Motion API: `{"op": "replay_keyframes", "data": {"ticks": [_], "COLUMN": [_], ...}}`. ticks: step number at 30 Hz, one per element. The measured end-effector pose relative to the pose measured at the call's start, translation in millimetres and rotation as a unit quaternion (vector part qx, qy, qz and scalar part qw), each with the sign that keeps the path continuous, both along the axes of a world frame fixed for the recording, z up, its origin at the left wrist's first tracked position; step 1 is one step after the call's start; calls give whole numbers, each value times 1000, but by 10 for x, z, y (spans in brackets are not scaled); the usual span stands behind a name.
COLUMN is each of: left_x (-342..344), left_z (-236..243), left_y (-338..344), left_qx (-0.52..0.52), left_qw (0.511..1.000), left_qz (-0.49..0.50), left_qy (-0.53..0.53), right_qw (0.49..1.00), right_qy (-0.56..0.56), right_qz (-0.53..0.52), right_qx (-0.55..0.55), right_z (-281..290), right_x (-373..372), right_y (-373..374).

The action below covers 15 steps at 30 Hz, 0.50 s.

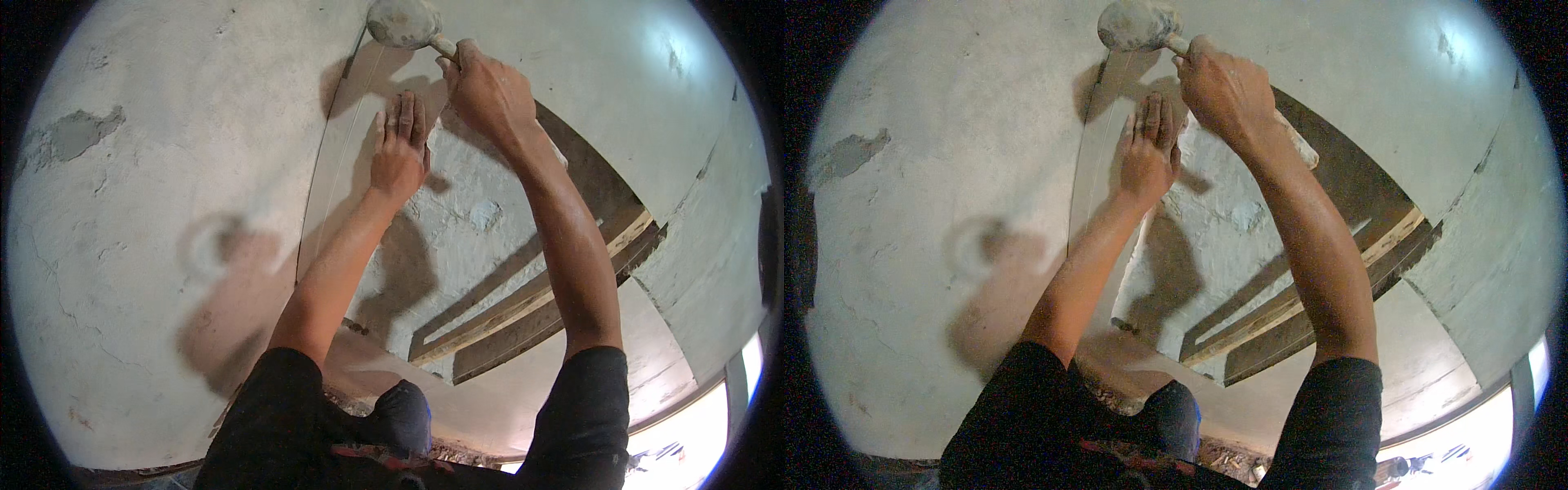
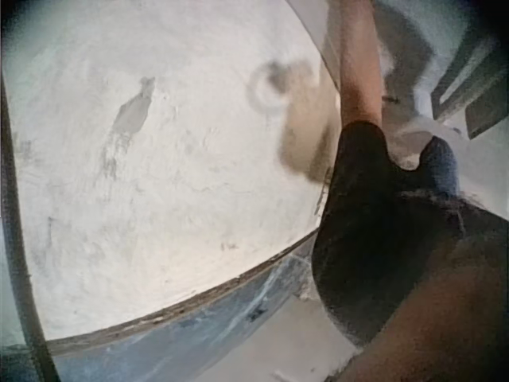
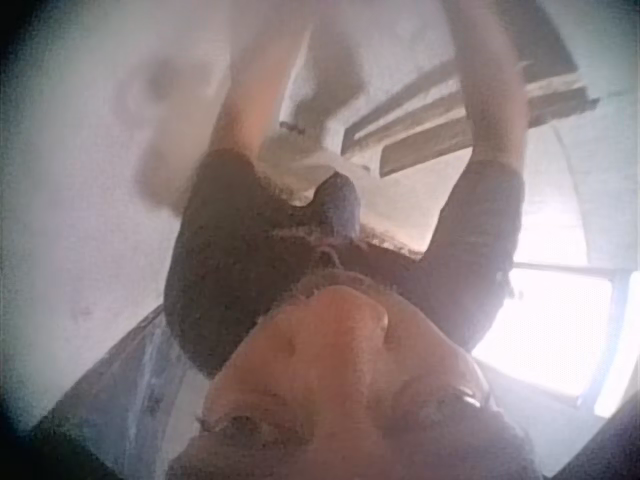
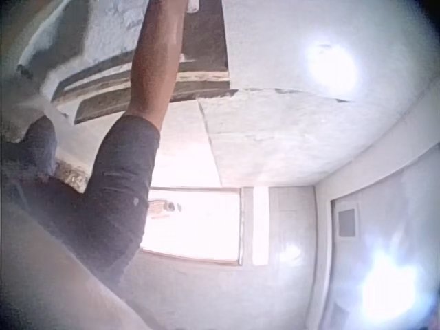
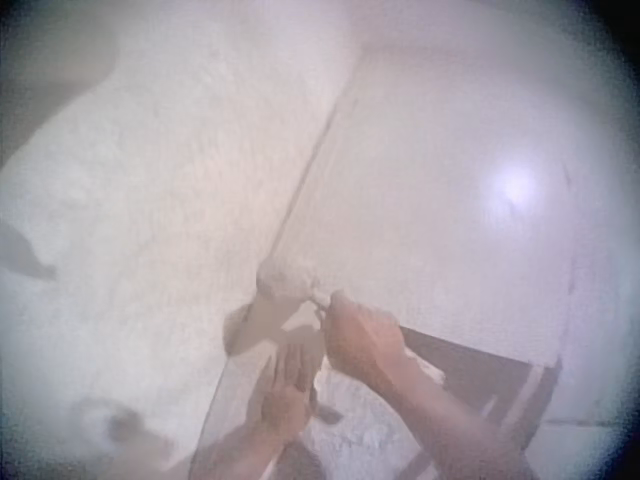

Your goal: The person positions a wooden board into a hole in the ceiling, then uses a mallet to tap and press the board into place until it is flush with the surface.

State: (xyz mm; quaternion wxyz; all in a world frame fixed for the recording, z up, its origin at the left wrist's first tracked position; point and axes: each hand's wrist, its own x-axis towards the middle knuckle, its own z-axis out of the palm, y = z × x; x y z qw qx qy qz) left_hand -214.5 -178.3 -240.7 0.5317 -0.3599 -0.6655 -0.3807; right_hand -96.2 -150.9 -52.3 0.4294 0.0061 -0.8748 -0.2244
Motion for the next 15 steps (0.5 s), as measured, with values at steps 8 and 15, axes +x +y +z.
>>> {"op": "replay_keyframes", "data": {"ticks": [8,15], "left_x": [-2,-21], "left_z": [32,57], "left_y": [30,-62], "left_qx": [5,-4], "left_qw": [999,999], "left_qz": [40,46], "left_qy": [16,22], "right_qw": [1000,998], "right_qy": [4,1], "right_qz": [-7,-20], "right_qx": [1,-65], "right_z": [-3,99], "right_x": [-123,22], "right_y": [210,23]}}
